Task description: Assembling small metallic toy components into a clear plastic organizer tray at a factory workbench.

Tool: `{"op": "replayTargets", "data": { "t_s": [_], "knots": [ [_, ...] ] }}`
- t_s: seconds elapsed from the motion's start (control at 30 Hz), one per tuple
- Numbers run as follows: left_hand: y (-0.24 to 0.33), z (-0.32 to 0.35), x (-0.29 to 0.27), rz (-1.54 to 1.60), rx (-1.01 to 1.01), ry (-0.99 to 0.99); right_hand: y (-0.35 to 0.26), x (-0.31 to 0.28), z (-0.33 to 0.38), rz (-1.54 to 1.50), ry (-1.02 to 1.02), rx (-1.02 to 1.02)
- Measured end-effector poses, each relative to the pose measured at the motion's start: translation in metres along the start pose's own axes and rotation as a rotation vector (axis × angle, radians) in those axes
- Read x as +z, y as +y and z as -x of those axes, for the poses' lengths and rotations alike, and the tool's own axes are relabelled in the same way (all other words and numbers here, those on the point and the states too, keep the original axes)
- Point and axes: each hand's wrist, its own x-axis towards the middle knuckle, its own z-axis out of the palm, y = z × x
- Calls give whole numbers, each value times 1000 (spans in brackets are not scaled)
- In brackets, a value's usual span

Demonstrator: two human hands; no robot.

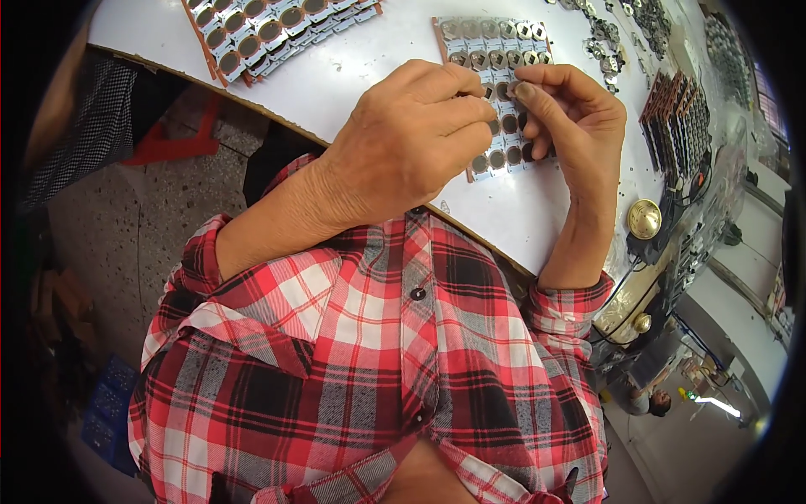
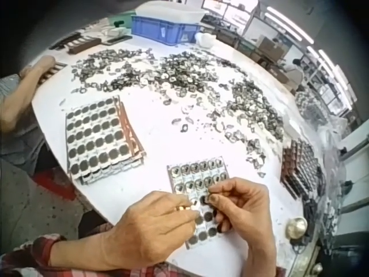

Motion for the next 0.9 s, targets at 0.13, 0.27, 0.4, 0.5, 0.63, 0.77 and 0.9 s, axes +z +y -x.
{"op": "replayTargets", "data": {
  "t_s": [0.13, 0.27, 0.4, 0.5, 0.63, 0.77, 0.9],
  "knots": [
    [1, 1, 0, -8, -2, -5, -5, 6, 4, 49, 20, -17],
    [2, 2, -1, -11, 0, 4, -2, 5, 4, 136, -19, -74],
    [3, 4, 1, -13, -11, 3, 5, 10, 5, 148, 43, -142],
    [3, 5, 1, -25, -14, 11, 8, 12, 4, 205, 74, -222],
    [3, 6, 3, -23, -16, 14, 9, 7, 2, 239, 25, -231],
    [3, 6, 1, -30, -14, 19, 12, 1, -2, 179, -60, -257],
    [0, 6, 1, 46, -18, 64, 6, 3, 1, 276, -57, -184]
  ]
}}
